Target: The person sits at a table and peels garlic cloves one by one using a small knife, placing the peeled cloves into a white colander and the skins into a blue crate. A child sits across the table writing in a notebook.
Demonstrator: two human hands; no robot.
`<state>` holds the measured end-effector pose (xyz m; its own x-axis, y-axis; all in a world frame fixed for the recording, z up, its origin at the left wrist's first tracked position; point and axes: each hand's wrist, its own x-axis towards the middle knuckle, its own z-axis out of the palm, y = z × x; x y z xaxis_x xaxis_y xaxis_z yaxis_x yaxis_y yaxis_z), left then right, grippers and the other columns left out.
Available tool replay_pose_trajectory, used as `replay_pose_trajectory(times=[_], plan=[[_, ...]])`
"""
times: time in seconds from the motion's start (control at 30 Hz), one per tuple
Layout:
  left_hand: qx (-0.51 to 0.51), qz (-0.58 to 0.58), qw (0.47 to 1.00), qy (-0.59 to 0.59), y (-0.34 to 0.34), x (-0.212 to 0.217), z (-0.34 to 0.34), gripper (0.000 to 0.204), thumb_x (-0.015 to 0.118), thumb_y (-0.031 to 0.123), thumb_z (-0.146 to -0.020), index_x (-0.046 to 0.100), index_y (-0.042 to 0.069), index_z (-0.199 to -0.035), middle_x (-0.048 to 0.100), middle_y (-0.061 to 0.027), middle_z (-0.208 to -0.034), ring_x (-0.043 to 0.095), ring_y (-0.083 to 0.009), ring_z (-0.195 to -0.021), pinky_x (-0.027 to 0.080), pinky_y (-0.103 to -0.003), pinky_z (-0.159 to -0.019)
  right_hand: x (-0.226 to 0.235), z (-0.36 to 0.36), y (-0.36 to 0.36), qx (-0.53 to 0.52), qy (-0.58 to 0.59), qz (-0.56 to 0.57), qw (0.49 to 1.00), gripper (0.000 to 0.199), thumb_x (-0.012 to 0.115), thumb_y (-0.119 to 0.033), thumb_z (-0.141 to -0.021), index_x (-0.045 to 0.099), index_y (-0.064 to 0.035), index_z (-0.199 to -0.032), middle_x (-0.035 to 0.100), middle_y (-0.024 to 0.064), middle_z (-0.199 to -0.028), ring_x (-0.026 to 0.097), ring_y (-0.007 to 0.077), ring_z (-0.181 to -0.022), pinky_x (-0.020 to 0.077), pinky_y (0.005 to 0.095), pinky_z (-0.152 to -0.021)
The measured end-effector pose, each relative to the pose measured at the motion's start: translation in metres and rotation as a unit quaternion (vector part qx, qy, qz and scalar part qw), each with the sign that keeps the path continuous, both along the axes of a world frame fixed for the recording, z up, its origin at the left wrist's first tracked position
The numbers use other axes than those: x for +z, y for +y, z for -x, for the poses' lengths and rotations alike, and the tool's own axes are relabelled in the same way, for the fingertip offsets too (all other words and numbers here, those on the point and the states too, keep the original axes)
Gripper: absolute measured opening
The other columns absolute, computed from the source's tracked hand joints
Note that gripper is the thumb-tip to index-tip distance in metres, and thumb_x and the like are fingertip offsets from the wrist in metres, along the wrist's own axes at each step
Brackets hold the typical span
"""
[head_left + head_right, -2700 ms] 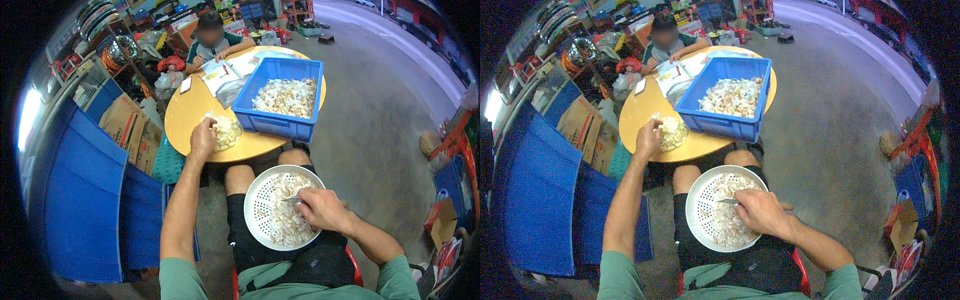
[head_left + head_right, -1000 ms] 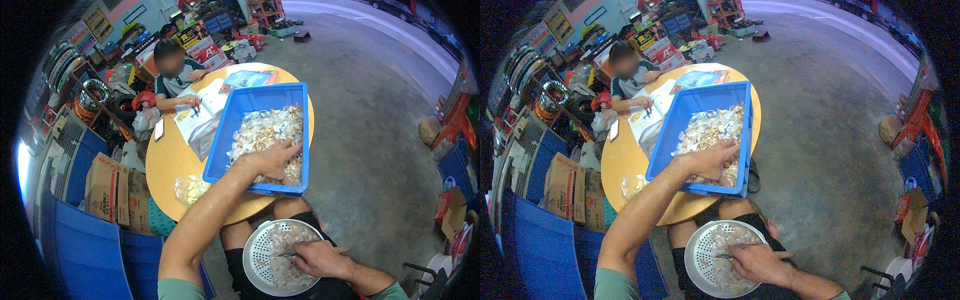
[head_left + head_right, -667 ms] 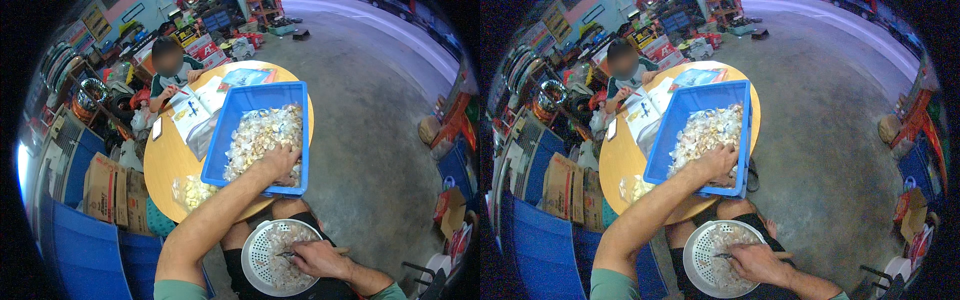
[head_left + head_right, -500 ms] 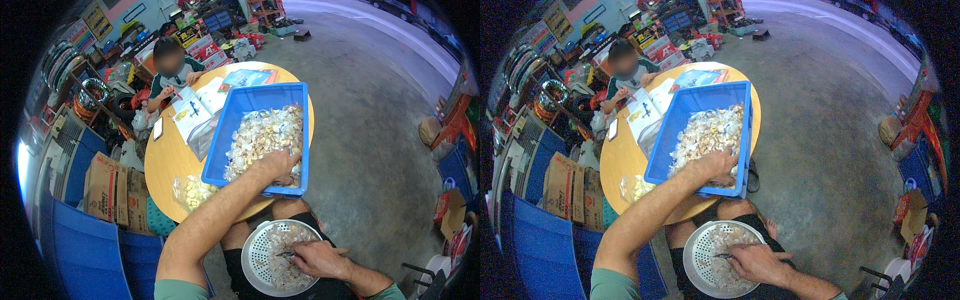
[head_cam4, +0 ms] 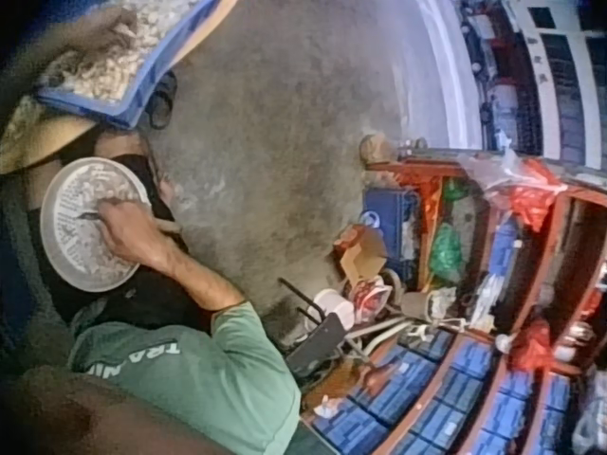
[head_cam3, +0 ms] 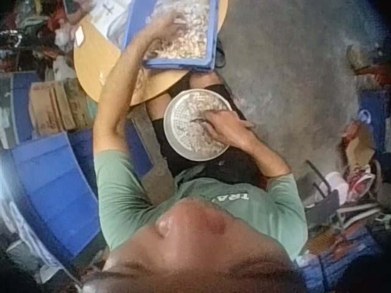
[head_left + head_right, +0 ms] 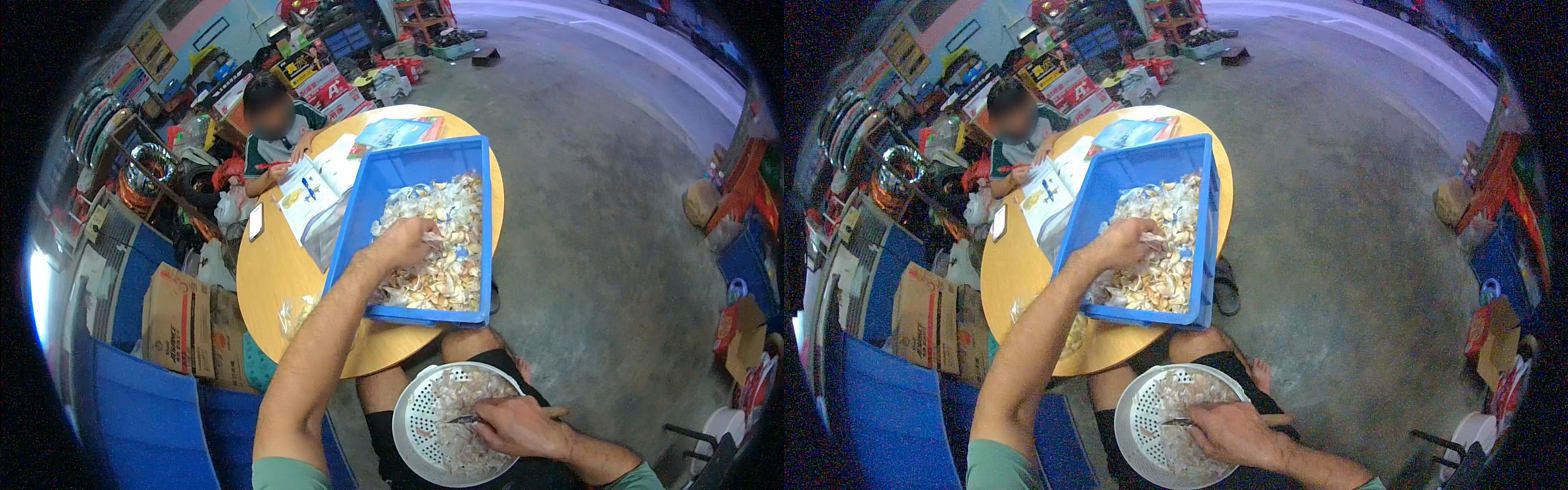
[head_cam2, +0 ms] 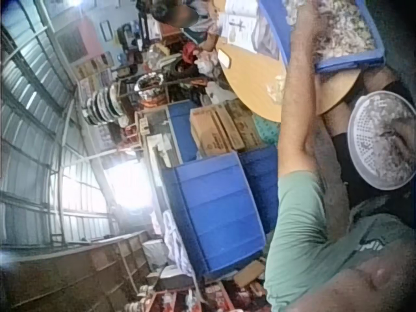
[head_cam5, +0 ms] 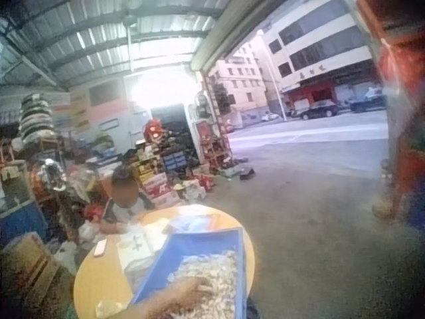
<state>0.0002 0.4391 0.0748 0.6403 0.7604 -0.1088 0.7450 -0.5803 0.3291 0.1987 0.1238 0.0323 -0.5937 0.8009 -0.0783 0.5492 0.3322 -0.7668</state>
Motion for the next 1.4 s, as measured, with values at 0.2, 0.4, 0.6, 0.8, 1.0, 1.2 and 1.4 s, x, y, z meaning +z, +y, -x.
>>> replay_pose_trajectory(times=[0.2, 0.4, 0.6, 0.8, 1.0, 1.2, 1.4], plan=[[0.047, 0.056, 0.997, -0.017, 0.010, 0.033, 0.005, 0.035, 0.066, 0.008, -0.086, 0.066, 0.006, -0.121, 0.073, -0.0114, -0.091, 0.070, -0.0211, -0.084, 0.056, -0.035, -0.076, -0.006, -0.003, 0.002, -0.006, 0.006, -0.008, 1.000, 0.023, 0.060, -0.023, -0.092, 0.060, -0.0015, -0.100, 0.068, 0.0184, -0.093, 0.069, 0.0402, -0.083, 0.0565, 0.0520, -0.074], [-0.005, -0.156, 0.987, 0.025, 0.024, 0.027, 0.020, 0.030, 0.069, 0.013, -0.081, 0.071, 0.006, -0.110, 0.073, -0.0160, -0.096, 0.071, -0.0328, -0.090, 0.056, -0.041, -0.081, -0.005, -0.003, 0.000, -0.018, 0.028, -0.001, 0.999, 0.025, 0.060, -0.024, -0.093, 0.061, -0.0023, -0.106, 0.069, 0.0176, -0.094, 0.069, 0.0378, -0.088, 0.0560, 0.0488, -0.076], [-0.089, -0.045, 0.994, 0.053, -0.009, 0.015, -0.039, 0.026, 0.070, 0.014, -0.078, 0.072, 0.007, -0.103, 0.071, -0.0180, -0.094, 0.070, -0.0342, -0.091, 0.056, -0.044, -0.081, -0.002, -0.005, 0.002, -0.020, 0.017, 0.000, 1.000, 0.027, 0.061, -0.024, -0.092, 0.063, -0.0021, -0.108, 0.070, 0.0181, -0.097, 0.070, 0.0383, -0.087, 0.0567, 0.0500, -0.075], [-0.092, -0.090, 0.963, 0.235, -0.025, 0.004, -0.054, 0.040, 0.073, 0.015, -0.074, 0.066, 0.014, -0.114, 0.068, -0.0179, -0.106, 0.069, -0.0374, -0.096, 0.056, -0.047, -0.082, -0.008, -0.004, 0.000, -0.021, 0.021, -0.002, 1.000, 0.027, 0.063, -0.024, -0.090, 0.063, -0.0016, -0.107, 0.070, 0.0187, -0.096, 0.070, 0.0393, -0.084, 0.0571, 0.0513, -0.073], [-0.056, -0.067, 0.978, 0.192, -0.024, -0.012, -0.045, 0.023, 0.069, 0.011, -0.078, 0.067, 0.007, -0.100, 0.069, -0.0188, -0.094, 0.070, -0.0354, -0.093, 0.056, -0.047, -0.080, -0.006, -0.005, 0.000, -0.019, 0.029, -0.002, 0.999, 0.026, 0.062, -0.023, -0.091, 0.062, -0.0015, -0.104, 0.070, 0.0188, -0.094, 0.069, 0.0407, -0.082, 0.0566, 0.0525, -0.071], [-0.043, 0.015, 0.999, 0.031, -0.014, -0.011, -0.030, 0.017, 0.064, 0.005, -0.082, 0.069, 0.005, -0.097, 0.072, -0.0180, -0.089, 0.070, -0.0320, -0.084, 0.055, -0.042, -0.079, -0.007, -0.006, -0.002, -0.027, 0.036, -0.013, 0.999, 0.024, 0.060, -0.023, -0.092, 0.061, -0.0015, -0.103, 0.069, 0.0191, -0.091, 0.069, 0.0411, -0.081, 0.0564, 0.0533, -0.071], [-0.026, 0.020, 0.999, -0.042, -0.020, 0.004, -0.014, 0.020, 0.064, 0.006, -0.086, 0.071, 0.006, -0.104, 0.073, -0.0149, -0.089, 0.071, -0.0280, -0.083, 0.055, -0.039, -0.078, -0.009, -0.004, -0.002, -0.021, 0.027, 0.001, 0.999, 0.023, 0.060, -0.022, -0.091, 0.061, -0.0015, -0.101, 0.069, 0.0199, -0.091, 0.069, 0.0415, -0.081, 0.0563, 0.0536, -0.072]])
